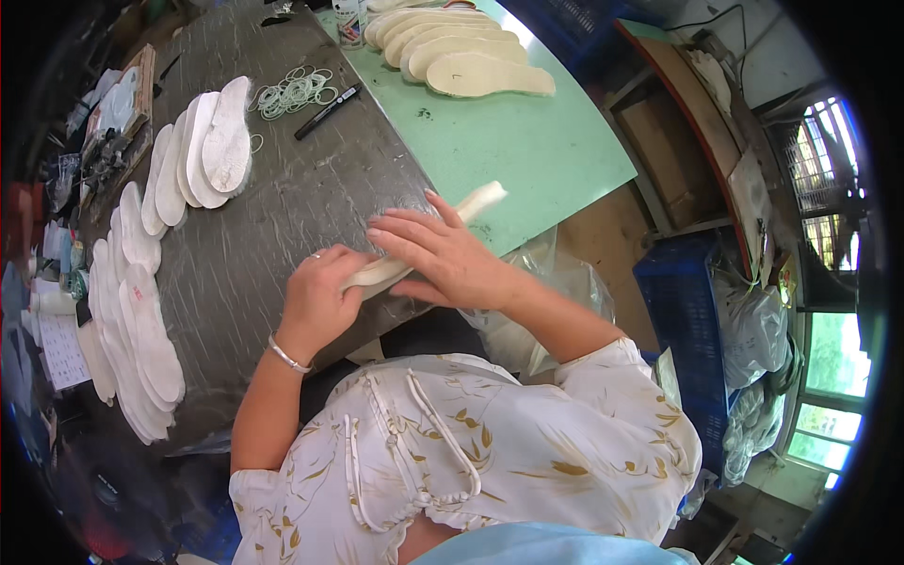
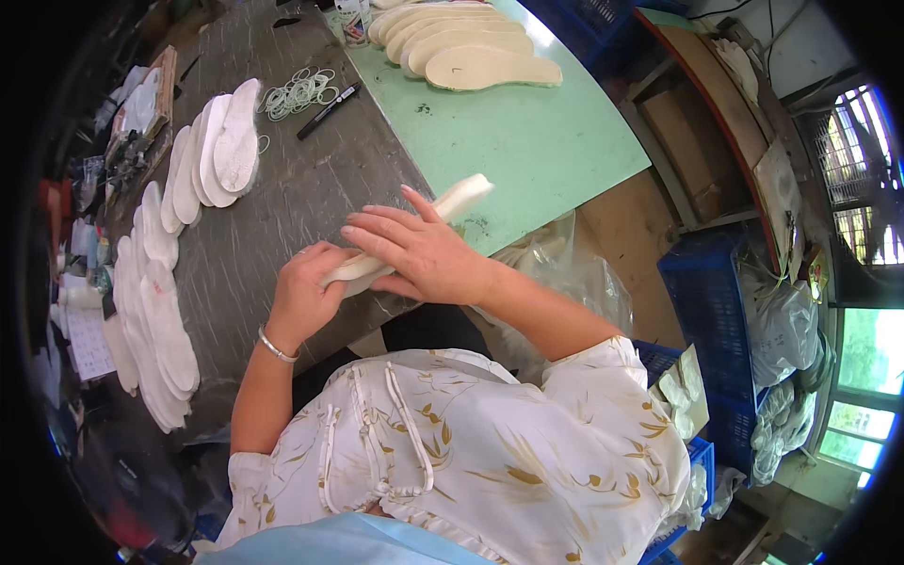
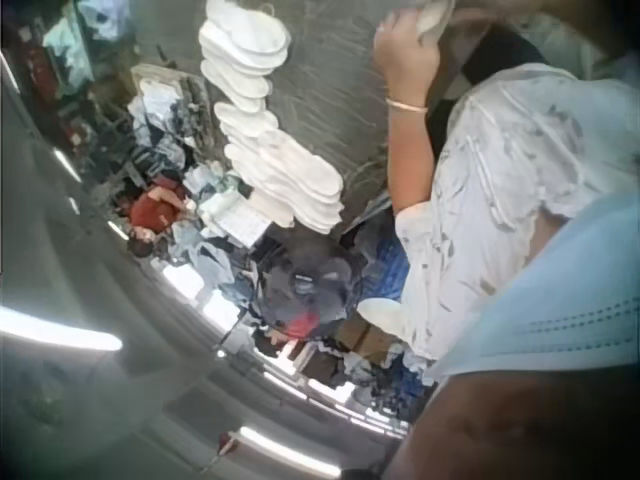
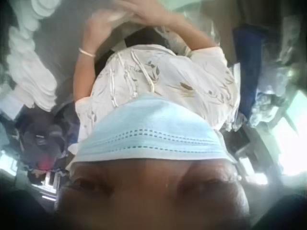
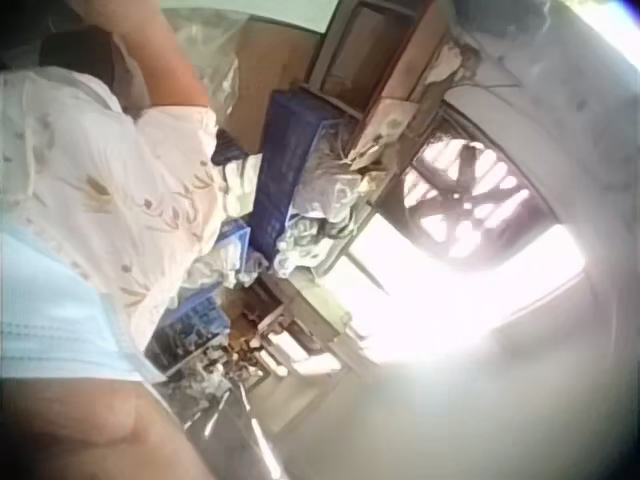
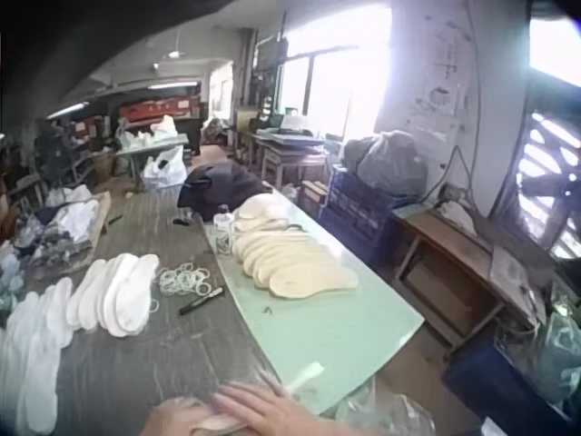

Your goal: Assemble shoe insoles by aligning and folding components.

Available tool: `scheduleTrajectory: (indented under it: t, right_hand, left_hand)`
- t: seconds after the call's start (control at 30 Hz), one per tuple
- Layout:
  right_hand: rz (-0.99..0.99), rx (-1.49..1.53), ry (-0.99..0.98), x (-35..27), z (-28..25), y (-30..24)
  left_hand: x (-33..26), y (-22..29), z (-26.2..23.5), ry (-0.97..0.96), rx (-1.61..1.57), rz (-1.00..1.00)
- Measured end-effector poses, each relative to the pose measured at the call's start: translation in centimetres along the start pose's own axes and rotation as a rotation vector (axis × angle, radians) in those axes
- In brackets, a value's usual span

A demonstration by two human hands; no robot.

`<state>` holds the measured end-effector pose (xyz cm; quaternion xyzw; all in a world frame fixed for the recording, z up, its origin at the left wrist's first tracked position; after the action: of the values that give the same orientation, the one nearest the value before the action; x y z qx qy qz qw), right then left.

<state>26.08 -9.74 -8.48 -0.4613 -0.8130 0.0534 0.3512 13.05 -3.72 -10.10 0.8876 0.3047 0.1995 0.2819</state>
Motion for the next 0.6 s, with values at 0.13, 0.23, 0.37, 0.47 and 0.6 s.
scheduleTrajectory:
  t: [0.13, 0.23, 0.37, 0.47, 0.6]
  right_hand:
    - [0.095, -0.064, -0.183, -1.0, -0.8, 4.2]
    - [0.141, -0.264, 0.052, 0.0, -5.7, 6.5]
    - [0.178, -0.467, 0.309, 0.7, -10.7, 14.5]
    - [0.172, -0.514, 0.350, 2.8, -12.0, 21.3]
    - [0.176, -0.728, 0.239, 1.1, -7.8, 28.9]
  left_hand:
    - [3.0, 1.5, 2.0, 0.060, -0.074, 0.014]
    - [4.1, 1.2, 1.5, 0.118, -0.105, -0.015]
    - [3.2, -0.8, 1.2, 0.229, -0.120, -0.040]
    - [1.1, -2.4, 0.8, 0.299, -0.096, -0.092]
    - [-3.3, -4.6, -0.4, 0.390, -0.029, -0.235]
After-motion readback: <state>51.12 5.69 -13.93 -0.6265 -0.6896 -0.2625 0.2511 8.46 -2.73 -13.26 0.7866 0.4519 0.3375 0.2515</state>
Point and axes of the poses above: each hand's wrist, its own x-axis towards the middle knuckle, its own z-axis out of the palm, y = z × x, the point moved 8 cm from there along x, towards the middle knuckle, and after that the axes turned 2 degrees about y, right-handed, at the moved point
